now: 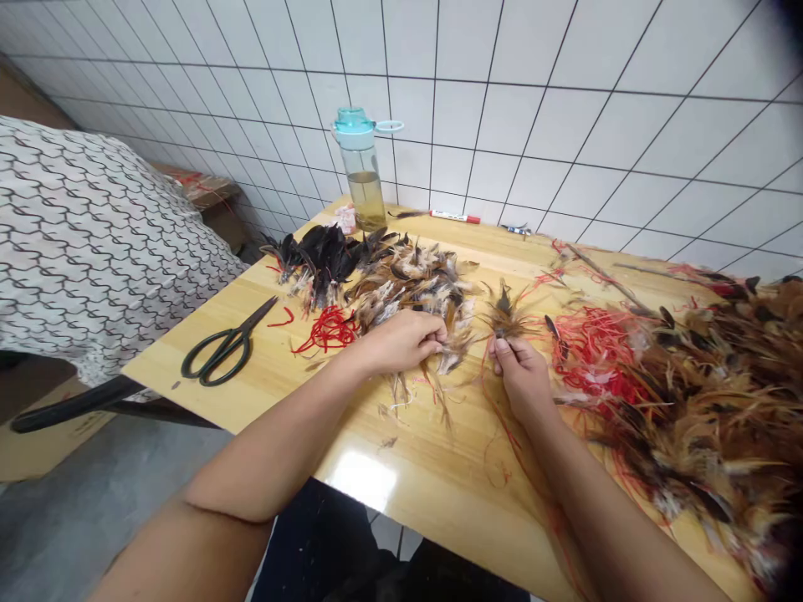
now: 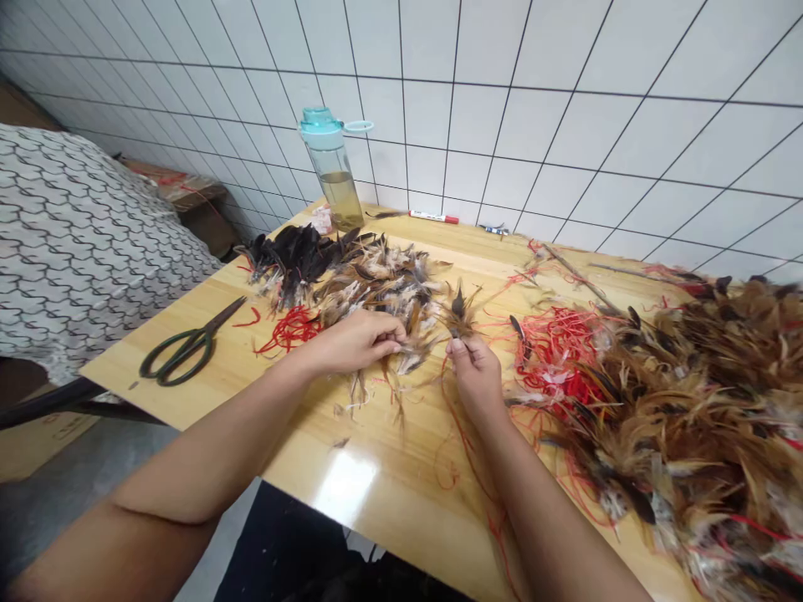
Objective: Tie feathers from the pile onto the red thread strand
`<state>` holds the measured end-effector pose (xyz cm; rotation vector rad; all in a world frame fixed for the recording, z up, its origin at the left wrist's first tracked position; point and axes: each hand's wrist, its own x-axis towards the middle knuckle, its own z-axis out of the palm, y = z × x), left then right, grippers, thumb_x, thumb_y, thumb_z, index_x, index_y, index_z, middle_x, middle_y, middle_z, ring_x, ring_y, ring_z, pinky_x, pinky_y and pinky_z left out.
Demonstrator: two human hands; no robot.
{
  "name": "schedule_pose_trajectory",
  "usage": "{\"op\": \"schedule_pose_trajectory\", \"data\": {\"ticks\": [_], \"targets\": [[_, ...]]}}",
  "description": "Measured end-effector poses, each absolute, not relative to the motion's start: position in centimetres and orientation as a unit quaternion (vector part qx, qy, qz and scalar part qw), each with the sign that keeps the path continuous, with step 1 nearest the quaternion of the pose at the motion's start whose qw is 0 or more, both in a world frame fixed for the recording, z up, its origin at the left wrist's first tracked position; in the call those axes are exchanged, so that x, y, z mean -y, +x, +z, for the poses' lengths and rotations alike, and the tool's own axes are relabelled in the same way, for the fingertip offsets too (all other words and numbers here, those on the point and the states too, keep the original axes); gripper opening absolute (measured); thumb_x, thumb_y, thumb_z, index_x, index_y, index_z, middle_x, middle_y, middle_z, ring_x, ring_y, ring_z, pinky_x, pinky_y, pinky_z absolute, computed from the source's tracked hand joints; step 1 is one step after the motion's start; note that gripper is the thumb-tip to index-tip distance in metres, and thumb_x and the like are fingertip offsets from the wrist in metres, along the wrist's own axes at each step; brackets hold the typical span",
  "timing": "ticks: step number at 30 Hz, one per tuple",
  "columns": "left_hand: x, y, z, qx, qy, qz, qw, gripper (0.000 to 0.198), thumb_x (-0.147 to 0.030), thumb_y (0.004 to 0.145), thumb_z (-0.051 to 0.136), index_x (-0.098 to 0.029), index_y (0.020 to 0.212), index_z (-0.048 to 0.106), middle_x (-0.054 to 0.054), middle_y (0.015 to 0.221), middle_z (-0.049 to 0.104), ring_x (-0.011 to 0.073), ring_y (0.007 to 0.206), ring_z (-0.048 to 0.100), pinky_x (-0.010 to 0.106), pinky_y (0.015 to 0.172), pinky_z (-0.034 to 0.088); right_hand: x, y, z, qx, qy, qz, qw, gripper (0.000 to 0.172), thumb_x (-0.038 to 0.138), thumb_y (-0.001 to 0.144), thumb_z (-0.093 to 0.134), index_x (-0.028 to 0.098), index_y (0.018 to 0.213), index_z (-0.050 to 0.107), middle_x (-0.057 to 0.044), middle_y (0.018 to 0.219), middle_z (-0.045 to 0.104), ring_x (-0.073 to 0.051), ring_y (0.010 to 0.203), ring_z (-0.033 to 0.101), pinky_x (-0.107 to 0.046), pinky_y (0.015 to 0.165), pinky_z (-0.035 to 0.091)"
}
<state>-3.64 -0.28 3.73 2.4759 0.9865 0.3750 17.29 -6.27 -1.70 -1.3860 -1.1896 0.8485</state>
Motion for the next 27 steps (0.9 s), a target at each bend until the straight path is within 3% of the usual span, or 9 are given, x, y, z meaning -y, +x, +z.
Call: {"op": "schedule_pose_trajectory", "data": {"ticks": [4, 8, 15, 19, 24, 27], "targets": [[0.6, -3.2, 3.2, -0.357, 0.916, 0.089, 0.161, 0.013, -0.017, 0.086, 0.053, -0.018, 0.092, 0.065, 0.004, 0.093, 0.069, 0.0171, 0.087, 0.063, 0.026, 0.078, 0.045, 6.3, 17.3, -1.8, 0.502, -0.584, 0.351, 0.534, 0.039, 0.056, 0.078, 0.058, 0.019, 0.069, 0.058, 0.004, 0.053, 0.046, -0.012, 0.051, 0.042, -0.026, 0.052, 0.035], [1.2, -2.8, 2.8, -0.381, 0.917, 0.034, 0.114, 0.016, -0.017, 0.085, 0.052, -0.018, 0.095, 0.065, 0.007, 0.094, 0.069, 0.0213, 0.089, 0.065, 0.03, 0.076, 0.047, 6.2, 17.2, -1.9, 0.496, -0.586, 0.353, 0.535, 0.04, 0.058, 0.076, 0.059, 0.019, 0.069, 0.059, 0.004, 0.052, 0.046, -0.011, 0.05, 0.041, -0.026, 0.05, 0.034], [1.7, -2.7, 3.2, -0.371, 0.922, 0.058, 0.093, 0.015, -0.016, 0.088, 0.045, -0.015, 0.087, 0.06, 0.009, 0.093, 0.062, 0.0202, 0.088, 0.06, 0.03, 0.076, 0.045, 6.1, 17.2, -2.0, 0.492, -0.583, 0.369, 0.531, 0.037, 0.055, 0.076, 0.061, 0.018, 0.068, 0.061, 0.0, 0.061, 0.054, -0.011, 0.053, 0.043, -0.025, 0.051, 0.037], [1.6, -2.7, 3.5, -0.388, 0.878, 0.18, 0.217, 0.01, -0.019, 0.088, 0.047, -0.016, 0.086, 0.057, 0.004, 0.089, 0.06, 0.0165, 0.084, 0.055, 0.028, 0.076, 0.042, 6.2, 17.3, -1.9, 0.501, -0.582, 0.372, 0.522, 0.036, 0.053, 0.076, 0.061, 0.018, 0.068, 0.063, 0.0, 0.062, 0.055, -0.011, 0.053, 0.043, -0.026, 0.054, 0.038], [2.0, -1.5, 2.8, -0.391, 0.68, 0.306, 0.539, 0.012, -0.026, 0.083, 0.057, -0.014, 0.082, 0.055, -0.002, 0.071, 0.055, 0.0088, 0.063, 0.048, 0.021, 0.061, 0.038, 6.1, 17.2, -1.8, 0.506, -0.577, 0.381, 0.516, 0.03, 0.048, 0.075, 0.06, 0.018, 0.069, 0.066, -0.001, 0.062, 0.056, -0.012, 0.054, 0.043, -0.027, 0.055, 0.037], [2.6, -0.3, 2.0, -0.363, 0.572, 0.341, 0.652, 0.017, -0.028, 0.08, 0.062, -0.013, 0.08, 0.054, -0.002, 0.066, 0.053, 0.0063, 0.056, 0.046, 0.019, 0.055, 0.036, 6.0, 16.9, -1.8, 0.523, -0.573, 0.386, 0.499, 0.028, 0.045, 0.074, 0.059, 0.019, 0.067, 0.065, 0.0, 0.059, 0.055, -0.012, 0.053, 0.042, -0.027, 0.054, 0.036]]}}
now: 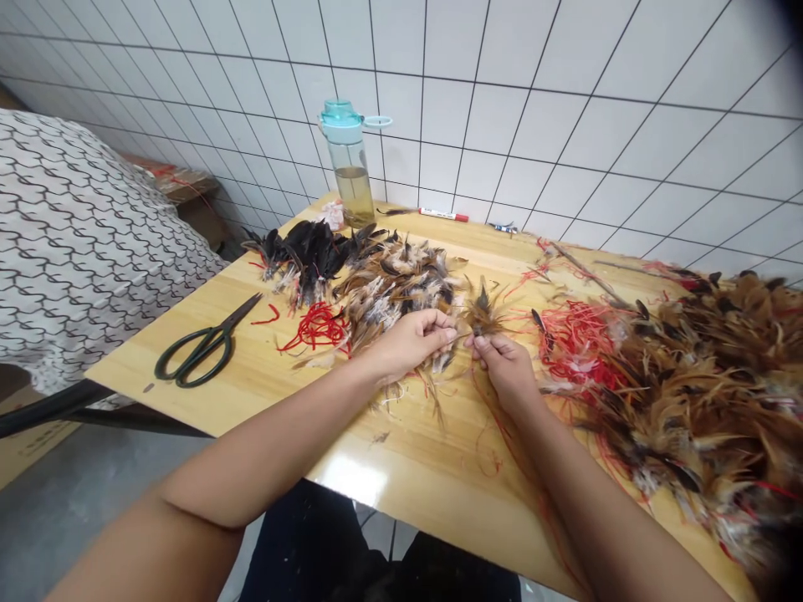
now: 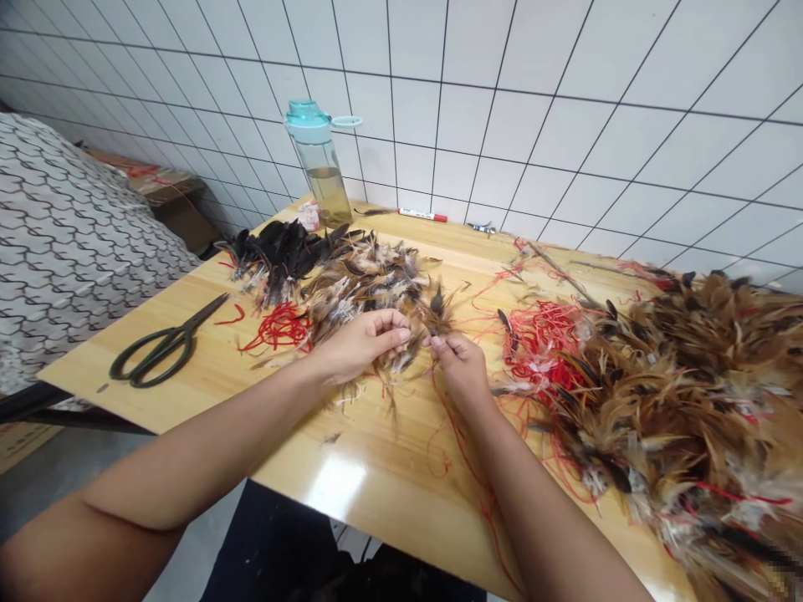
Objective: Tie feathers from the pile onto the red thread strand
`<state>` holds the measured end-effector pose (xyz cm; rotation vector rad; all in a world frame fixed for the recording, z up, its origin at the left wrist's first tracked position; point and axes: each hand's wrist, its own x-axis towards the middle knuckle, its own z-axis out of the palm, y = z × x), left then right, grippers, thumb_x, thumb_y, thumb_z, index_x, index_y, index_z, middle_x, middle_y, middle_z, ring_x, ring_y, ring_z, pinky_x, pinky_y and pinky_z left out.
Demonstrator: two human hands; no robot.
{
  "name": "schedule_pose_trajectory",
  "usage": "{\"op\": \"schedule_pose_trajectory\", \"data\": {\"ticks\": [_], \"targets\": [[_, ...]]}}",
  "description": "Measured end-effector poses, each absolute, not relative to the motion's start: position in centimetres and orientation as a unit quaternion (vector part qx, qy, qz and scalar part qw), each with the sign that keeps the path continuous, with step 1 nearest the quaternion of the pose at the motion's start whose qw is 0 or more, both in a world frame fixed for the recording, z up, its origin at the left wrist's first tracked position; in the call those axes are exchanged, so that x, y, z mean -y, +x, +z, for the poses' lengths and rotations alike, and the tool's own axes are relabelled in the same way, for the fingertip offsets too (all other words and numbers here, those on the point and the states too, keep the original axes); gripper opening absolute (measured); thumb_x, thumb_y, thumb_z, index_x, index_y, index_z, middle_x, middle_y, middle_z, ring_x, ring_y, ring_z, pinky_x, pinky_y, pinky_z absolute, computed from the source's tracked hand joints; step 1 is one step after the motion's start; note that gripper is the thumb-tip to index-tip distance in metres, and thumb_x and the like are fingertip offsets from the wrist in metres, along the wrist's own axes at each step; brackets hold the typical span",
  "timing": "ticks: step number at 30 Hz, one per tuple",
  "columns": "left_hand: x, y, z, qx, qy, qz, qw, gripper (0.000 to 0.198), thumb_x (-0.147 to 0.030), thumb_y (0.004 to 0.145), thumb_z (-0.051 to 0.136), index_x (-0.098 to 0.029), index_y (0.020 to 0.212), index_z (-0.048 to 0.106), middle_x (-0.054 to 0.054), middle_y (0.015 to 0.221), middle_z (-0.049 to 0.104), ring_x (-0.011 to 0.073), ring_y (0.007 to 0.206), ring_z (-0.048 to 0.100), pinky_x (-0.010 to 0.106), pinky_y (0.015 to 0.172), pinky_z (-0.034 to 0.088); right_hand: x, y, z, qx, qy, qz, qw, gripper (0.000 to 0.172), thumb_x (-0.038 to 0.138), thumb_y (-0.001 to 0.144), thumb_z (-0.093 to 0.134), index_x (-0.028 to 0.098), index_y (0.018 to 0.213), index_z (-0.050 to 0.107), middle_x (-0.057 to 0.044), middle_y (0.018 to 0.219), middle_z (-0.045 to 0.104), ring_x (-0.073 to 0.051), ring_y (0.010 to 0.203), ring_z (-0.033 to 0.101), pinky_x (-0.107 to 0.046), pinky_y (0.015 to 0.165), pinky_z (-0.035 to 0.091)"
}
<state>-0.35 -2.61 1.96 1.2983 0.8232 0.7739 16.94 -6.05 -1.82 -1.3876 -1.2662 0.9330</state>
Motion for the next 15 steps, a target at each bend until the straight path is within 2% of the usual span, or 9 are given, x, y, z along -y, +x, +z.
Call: {"op": "schedule_pose_trajectory", "data": {"ticks": [5, 10, 15], "targets": [[3.1, 0.7, 0.6, -0.331, 0.509, 0.367, 0.704, 0.03, -0.036, 0.073, 0.072, -0.014, 0.074, 0.052, -0.003, 0.064, 0.052, 0.0046, 0.051, 0.043, 0.018, 0.049, 0.033, 5.9, 16.6, -2.4, 0.565, -0.572, 0.373, 0.463, 0.03, 0.043, 0.073, 0.056, 0.021, 0.053, 0.054, 0.0, 0.053, 0.049, -0.015, 0.056, 0.045, -0.028, 0.053, 0.035], [3.2, 1.0, 0.2, -0.338, 0.507, 0.379, 0.697, 0.034, -0.04, 0.07, 0.074, -0.015, 0.073, 0.051, -0.005, 0.059, 0.047, 0.0042, 0.047, 0.039, 0.018, 0.045, 0.03, 5.8, 16.6, -2.8, 0.579, -0.569, 0.364, 0.457, 0.029, 0.043, 0.073, 0.055, 0.022, 0.054, 0.054, 0.0, 0.05, 0.046, -0.016, 0.059, 0.047, -0.027, 0.053, 0.035], [3.4, 1.3, 0.3, -0.339, 0.522, 0.382, 0.683, 0.031, -0.04, 0.073, 0.07, -0.015, 0.077, 0.051, -0.006, 0.059, 0.048, 0.0041, 0.046, 0.036, 0.018, 0.044, 0.028, 6.0, 16.5, -2.6, 0.571, -0.567, 0.376, 0.459, 0.028, 0.042, 0.074, 0.055, 0.021, 0.055, 0.055, 0.002, 0.049, 0.044, -0.015, 0.056, 0.046, -0.028, 0.054, 0.035]]}}
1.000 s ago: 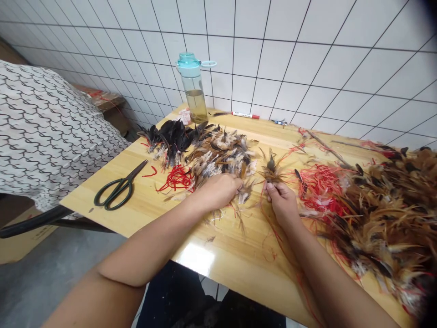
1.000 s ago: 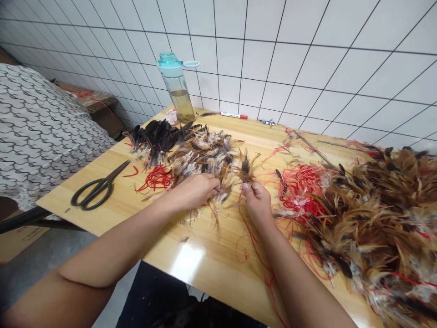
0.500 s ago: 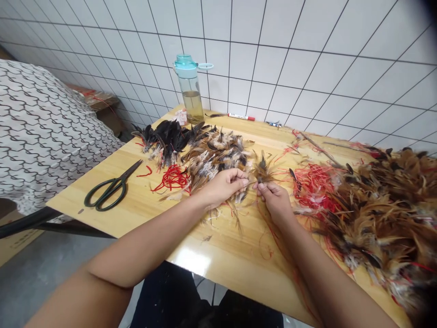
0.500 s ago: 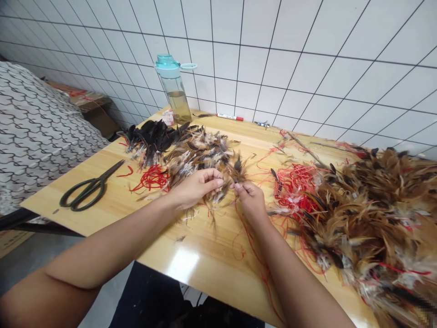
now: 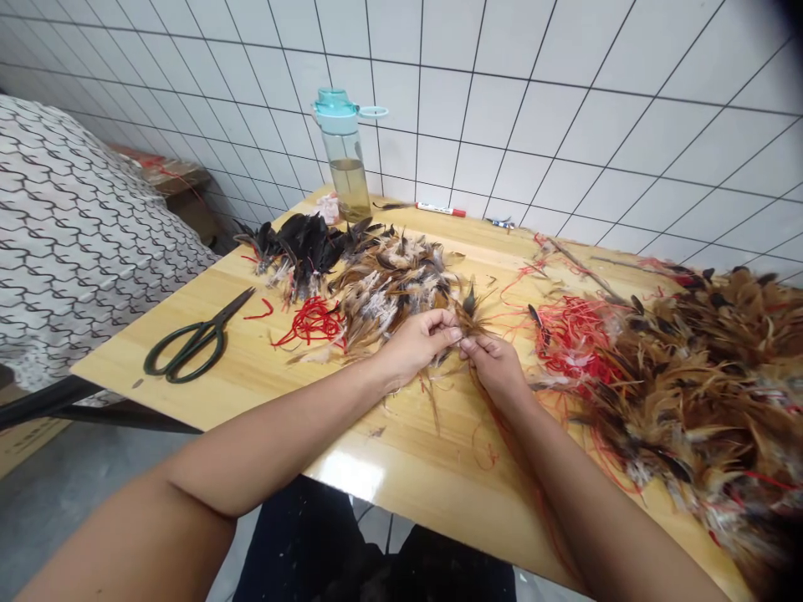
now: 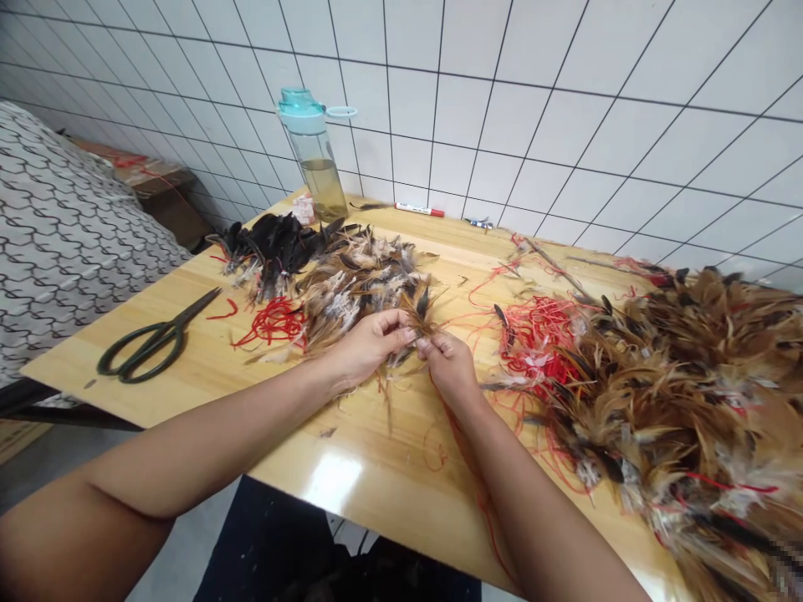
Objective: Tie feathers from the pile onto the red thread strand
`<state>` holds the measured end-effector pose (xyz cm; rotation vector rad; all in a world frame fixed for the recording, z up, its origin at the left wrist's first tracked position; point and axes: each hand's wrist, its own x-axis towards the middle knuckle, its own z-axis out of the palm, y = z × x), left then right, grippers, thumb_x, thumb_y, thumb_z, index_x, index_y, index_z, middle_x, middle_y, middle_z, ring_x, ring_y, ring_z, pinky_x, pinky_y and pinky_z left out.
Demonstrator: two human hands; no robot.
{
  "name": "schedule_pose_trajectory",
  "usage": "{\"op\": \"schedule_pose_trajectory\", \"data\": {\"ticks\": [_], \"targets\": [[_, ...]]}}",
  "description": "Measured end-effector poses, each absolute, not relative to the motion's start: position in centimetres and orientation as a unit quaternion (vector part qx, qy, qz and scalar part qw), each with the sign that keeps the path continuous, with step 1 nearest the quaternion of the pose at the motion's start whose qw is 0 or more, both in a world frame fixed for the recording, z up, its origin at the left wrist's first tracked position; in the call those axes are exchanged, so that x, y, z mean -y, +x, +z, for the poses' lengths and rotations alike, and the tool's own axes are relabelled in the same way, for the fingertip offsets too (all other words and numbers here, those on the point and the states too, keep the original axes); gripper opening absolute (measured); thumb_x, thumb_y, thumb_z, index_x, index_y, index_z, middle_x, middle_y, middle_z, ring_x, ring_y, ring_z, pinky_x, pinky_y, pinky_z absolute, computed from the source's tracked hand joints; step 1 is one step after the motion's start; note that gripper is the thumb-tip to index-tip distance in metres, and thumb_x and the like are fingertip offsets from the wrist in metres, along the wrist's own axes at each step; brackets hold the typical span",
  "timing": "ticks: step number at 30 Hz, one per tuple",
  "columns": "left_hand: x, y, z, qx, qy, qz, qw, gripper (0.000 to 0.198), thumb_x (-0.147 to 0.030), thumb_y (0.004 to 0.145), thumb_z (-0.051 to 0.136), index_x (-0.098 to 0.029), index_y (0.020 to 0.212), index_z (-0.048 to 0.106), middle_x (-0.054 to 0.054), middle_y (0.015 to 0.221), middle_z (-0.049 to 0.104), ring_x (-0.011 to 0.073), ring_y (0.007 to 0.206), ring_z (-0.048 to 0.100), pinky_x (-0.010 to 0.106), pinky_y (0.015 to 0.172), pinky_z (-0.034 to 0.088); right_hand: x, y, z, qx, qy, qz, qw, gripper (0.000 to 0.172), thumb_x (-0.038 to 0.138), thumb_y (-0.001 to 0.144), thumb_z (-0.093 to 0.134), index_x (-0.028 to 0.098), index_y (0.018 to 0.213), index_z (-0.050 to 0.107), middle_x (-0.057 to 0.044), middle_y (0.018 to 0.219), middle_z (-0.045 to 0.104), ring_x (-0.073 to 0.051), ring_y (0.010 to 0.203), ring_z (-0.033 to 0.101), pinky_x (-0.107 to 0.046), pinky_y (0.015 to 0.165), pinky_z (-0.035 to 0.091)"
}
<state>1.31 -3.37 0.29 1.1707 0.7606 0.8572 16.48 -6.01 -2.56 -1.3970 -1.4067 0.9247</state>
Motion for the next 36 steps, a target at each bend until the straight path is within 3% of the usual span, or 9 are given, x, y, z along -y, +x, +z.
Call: {"op": "schedule_pose_trajectory", "data": {"ticks": [5, 10, 14, 19, 28, 36], "targets": [[3.8, 1.7, 1.0, -0.327, 0.53, 0.398, 0.673, 0.022, -0.031, 0.077, 0.066, -0.015, 0.076, 0.05, -0.006, 0.06, 0.054, 0.0038, 0.05, 0.042, 0.018, 0.05, 0.032, 6.1, 16.4, -2.6, 0.57, -0.552, 0.399, 0.459, 0.032, 0.047, 0.074, 0.059, 0.02, 0.057, 0.056, 0.001, 0.054, 0.051, -0.014, 0.055, 0.047, -0.028, 0.057, 0.038], [3.8, 1.8, 1.0, -0.324, 0.539, 0.401, 0.666, 0.026, -0.033, 0.075, 0.07, -0.015, 0.076, 0.052, -0.005, 0.06, 0.056, 0.006, 0.057, 0.052, 0.019, 0.059, 0.039, 5.9, 16.7, -2.9, 0.596, -0.543, 0.391, 0.444, 0.036, 0.052, 0.077, 0.056, 0.02, 0.06, 0.06, -0.002, 0.061, 0.06, -0.015, 0.06, 0.051, -0.029, 0.061, 0.041], [3.6, 1.7, 0.5, -0.302, 0.525, 0.4, 0.688, 0.032, -0.034, 0.072, 0.074, -0.015, 0.077, 0.049, -0.004, 0.062, 0.059, 0.0073, 0.061, 0.057, 0.02, 0.062, 0.042, 5.8, 16.8, -2.7, 0.624, -0.542, 0.375, 0.419, 0.036, 0.052, 0.078, 0.054, 0.021, 0.06, 0.06, -0.001, 0.058, 0.057, -0.015, 0.058, 0.049, -0.029, 0.059, 0.039], [3.4, 1.5, 0.5, -0.305, 0.507, 0.383, 0.709, 0.039, -0.036, 0.069, 0.077, -0.016, 0.083, 0.046, -0.004, 0.063, 0.062, 0.0068, 0.056, 0.056, 0.018, 0.054, 0.037, 6.2, 16.8, -2.2, 0.616, -0.542, 0.385, 0.424, 0.037, 0.052, 0.08, 0.052, 0.021, 0.059, 0.055, 0.0, 0.055, 0.049, -0.015, 0.057, 0.043, -0.028, 0.057, 0.036], [3.2, 1.2, 0.7, -0.306, 0.535, 0.355, 0.703, 0.039, -0.045, 0.068, 0.076, -0.013, 0.076, 0.056, 0.0, 0.063, 0.066, 0.0052, 0.05, 0.048, 0.019, 0.049, 0.031, 6.6, 16.9, -1.4, 0.621, -0.517, 0.425, 0.407, 0.043, 0.057, 0.08, 0.053, 0.02, 0.059, 0.05, 0.003, 0.054, 0.039, -0.012, 0.055, 0.035, -0.026, 0.055, 0.031], [2.9, 0.9, 0.1, -0.294, 0.543, 0.331, 0.713, 0.034, -0.041, 0.068, 0.078, -0.012, 0.07, 0.06, 0.004, 0.066, 0.069, 0.0118, 0.064, 0.062, 0.024, 0.066, 0.044, 6.4, 17.2, -0.8, 0.66, -0.48, 0.454, 0.357, 0.05, 0.065, 0.079, 0.05, 0.021, 0.056, 0.047, 0.004, 0.053, 0.036, -0.011, 0.054, 0.033, -0.025, 0.054, 0.03]]}}
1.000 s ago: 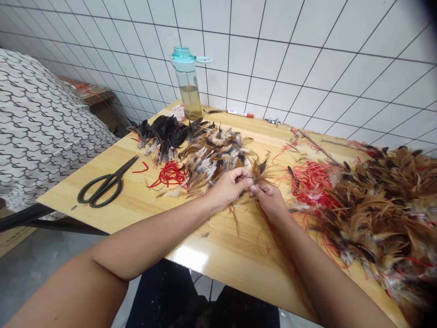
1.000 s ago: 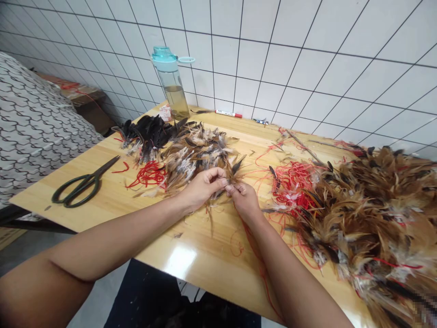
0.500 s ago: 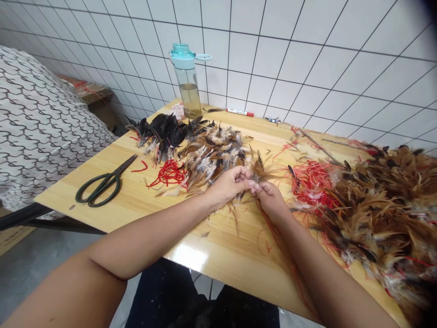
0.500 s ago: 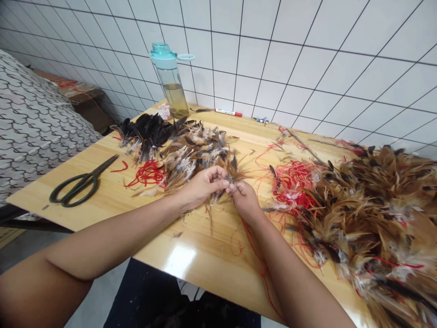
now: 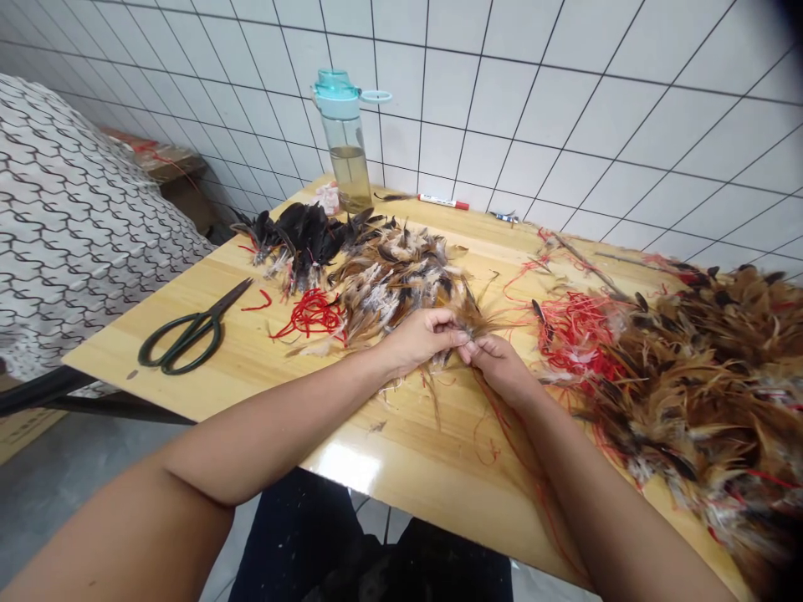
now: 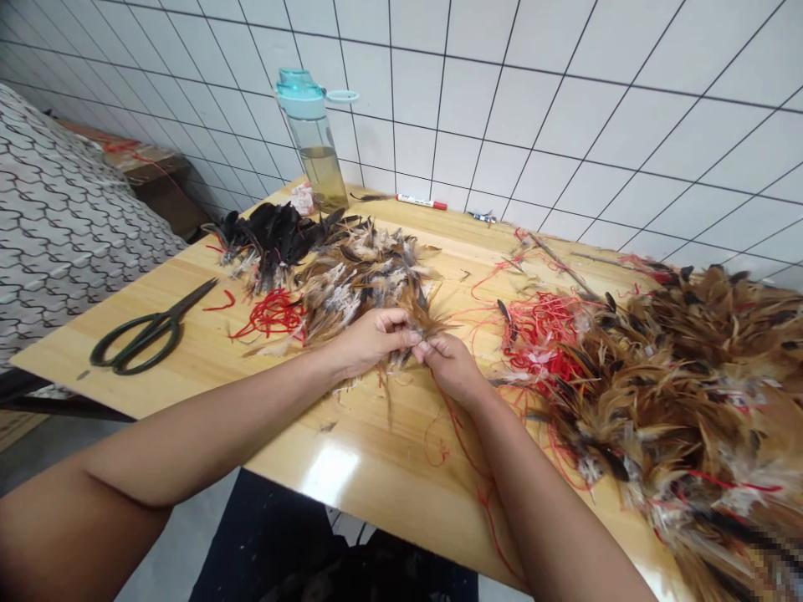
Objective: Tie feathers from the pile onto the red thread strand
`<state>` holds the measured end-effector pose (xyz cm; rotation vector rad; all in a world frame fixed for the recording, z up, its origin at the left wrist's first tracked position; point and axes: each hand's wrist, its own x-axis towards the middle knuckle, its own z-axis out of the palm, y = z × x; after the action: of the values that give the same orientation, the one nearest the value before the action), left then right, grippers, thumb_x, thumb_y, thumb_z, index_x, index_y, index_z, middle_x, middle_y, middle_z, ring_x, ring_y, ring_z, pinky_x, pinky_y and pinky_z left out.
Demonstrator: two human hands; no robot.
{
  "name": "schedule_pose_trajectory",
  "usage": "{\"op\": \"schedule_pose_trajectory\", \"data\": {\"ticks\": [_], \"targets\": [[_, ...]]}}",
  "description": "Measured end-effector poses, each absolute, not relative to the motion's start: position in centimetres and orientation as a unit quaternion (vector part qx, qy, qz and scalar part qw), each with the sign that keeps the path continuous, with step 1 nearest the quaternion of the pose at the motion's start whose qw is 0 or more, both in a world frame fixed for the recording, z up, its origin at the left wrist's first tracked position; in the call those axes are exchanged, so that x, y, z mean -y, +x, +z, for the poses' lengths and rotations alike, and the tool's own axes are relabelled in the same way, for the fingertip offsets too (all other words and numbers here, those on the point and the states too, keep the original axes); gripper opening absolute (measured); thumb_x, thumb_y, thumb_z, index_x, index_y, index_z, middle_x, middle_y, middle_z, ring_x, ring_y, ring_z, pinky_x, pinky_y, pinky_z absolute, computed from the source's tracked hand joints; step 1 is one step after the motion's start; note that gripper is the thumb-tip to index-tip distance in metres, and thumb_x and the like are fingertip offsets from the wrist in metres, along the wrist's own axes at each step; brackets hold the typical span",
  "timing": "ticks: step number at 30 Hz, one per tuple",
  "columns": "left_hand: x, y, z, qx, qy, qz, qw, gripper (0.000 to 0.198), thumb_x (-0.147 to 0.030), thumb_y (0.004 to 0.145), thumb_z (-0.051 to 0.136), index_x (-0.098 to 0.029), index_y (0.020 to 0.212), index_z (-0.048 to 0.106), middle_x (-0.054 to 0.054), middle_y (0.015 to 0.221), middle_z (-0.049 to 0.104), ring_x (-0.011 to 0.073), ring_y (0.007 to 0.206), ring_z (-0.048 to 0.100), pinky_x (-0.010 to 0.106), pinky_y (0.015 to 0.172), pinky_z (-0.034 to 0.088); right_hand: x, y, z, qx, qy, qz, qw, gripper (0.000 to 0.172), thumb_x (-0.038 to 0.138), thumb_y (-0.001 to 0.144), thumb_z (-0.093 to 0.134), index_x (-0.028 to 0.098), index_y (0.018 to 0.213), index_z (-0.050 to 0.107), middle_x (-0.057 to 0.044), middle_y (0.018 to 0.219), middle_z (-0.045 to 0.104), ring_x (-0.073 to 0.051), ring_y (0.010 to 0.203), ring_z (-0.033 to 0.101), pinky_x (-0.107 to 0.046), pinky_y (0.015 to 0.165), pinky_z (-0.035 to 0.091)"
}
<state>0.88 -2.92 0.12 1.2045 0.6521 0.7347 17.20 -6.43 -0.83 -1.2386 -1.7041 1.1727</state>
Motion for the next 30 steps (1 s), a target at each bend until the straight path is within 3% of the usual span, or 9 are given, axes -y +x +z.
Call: {"op": "schedule_pose_trajectory", "data": {"ticks": [6, 17, 24, 27, 30], "targets": [[2.6, 0.8, -0.1, -0.258, 0.548, 0.309, 0.734, 0.034, -0.041, 0.067, 0.078, -0.012, 0.074, 0.063, 0.004, 0.066, 0.07, 0.0135, 0.066, 0.065, 0.028, 0.074, 0.05, 6.5, 17.4, -0.6, 0.677, -0.466, 0.458, 0.338, 0.051, 0.063, 0.081, 0.05, 0.019, 0.056, 0.049, 0.002, 0.056, 0.042, -0.011, 0.057, 0.038, -0.025, 0.056, 0.033], [2.7, 0.9, 0.4, -0.297, 0.572, 0.344, 0.683, 0.03, -0.038, 0.073, 0.071, -0.014, 0.067, 0.055, -0.003, 0.054, 0.053, 0.0064, 0.053, 0.047, 0.019, 0.055, 0.036, 6.5, 17.2, -1.2, 0.657, -0.476, 0.427, 0.4, 0.043, 0.058, 0.083, 0.054, 0.02, 0.071, 0.07, -0.003, 0.068, 0.06, -0.016, 0.068, 0.053, -0.028, 0.067, 0.042], [2.6, 1.0, 0.3, -0.301, 0.585, 0.335, 0.675, 0.014, -0.026, 0.078, 0.063, -0.013, 0.075, 0.058, 0.001, 0.066, 0.062, 0.0095, 0.062, 0.056, 0.022, 0.063, 0.042, 6.2, 17.1, -1.8, 0.645, -0.497, 0.407, 0.413, 0.041, 0.056, 0.082, 0.055, 0.02, 0.062, 0.061, 0.0, 0.062, 0.053, -0.015, 0.065, 0.049, -0.029, 0.066, 0.04], [2.0, 0.4, 0.8, -0.335, 0.631, 0.377, 0.59, 0.011, -0.023, 0.079, 0.061, -0.013, 0.084, 0.06, 0.003, 0.08, 0.065, 0.0119, 0.075, 0.059, 0.024, 0.073, 0.045, 6.5, 17.1, -1.3, 0.609, -0.511, 0.425, 0.433, 0.043, 0.058, 0.081, 0.055, 0.02, 0.062, 0.055, 0.001, 0.06, 0.047, -0.013, 0.061, 0.042, -0.028, 0.062, 0.036], [1.2, -1.0, 2.0, -0.387, 0.721, 0.407, 0.406, 0.01, -0.019, 0.081, 0.058, -0.014, 0.089, 0.062, 0.003, 0.088, 0.062, 0.0119, 0.08, 0.056, 0.024, 0.076, 0.043, 6.6, 17.3, -0.7, 0.562, -0.515, 0.452, 0.464, 0.041, 0.058, 0.08, 0.056, 0.02, 0.064, 0.052, 0.002, 0.06, 0.043, -0.012, 0.057, 0.036, -0.027, 0.058, 0.033]]}}
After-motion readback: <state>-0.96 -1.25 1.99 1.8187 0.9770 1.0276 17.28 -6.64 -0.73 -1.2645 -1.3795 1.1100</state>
